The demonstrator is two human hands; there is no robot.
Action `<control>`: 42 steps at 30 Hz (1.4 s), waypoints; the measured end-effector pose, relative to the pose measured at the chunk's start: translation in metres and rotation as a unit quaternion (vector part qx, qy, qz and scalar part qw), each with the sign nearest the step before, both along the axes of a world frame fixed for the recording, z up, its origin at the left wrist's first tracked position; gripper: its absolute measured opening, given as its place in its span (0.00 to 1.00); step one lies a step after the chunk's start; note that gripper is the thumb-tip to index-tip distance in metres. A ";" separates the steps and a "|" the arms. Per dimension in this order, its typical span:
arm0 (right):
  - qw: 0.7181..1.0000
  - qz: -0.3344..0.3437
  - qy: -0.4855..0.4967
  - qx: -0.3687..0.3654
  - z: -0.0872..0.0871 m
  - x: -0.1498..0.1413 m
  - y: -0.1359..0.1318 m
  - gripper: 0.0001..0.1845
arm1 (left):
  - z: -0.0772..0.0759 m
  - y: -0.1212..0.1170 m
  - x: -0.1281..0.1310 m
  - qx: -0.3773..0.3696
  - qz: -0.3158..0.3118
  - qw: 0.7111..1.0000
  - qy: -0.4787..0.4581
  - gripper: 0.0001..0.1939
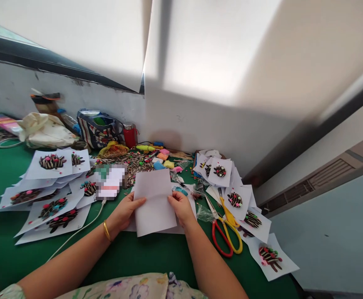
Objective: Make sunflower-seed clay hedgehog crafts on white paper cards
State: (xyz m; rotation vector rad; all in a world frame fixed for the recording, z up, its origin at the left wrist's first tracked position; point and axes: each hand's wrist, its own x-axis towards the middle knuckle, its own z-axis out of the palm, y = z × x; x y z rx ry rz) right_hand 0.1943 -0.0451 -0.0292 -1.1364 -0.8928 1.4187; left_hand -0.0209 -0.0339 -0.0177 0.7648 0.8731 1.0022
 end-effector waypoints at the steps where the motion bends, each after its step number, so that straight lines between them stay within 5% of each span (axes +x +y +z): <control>1: 1.000 0.003 0.008 -0.004 0.000 0.000 -0.001 0.19 | 0.000 -0.001 -0.001 0.002 -0.002 1.000 -0.001 0.29; 17: 0.999 0.003 -0.030 0.014 0.002 -0.002 -0.006 0.22 | 0.001 -0.003 -0.003 -0.020 -0.034 0.999 -0.026 0.26; 29: 0.991 0.053 -0.124 0.019 -0.001 -0.010 -0.009 0.17 | 0.003 0.005 -0.007 -0.032 0.097 0.994 -0.034 0.26; 42: 0.993 0.062 -0.102 0.010 -0.004 -0.009 -0.009 0.17 | 0.005 0.006 -0.009 -0.041 0.123 0.991 -0.034 0.22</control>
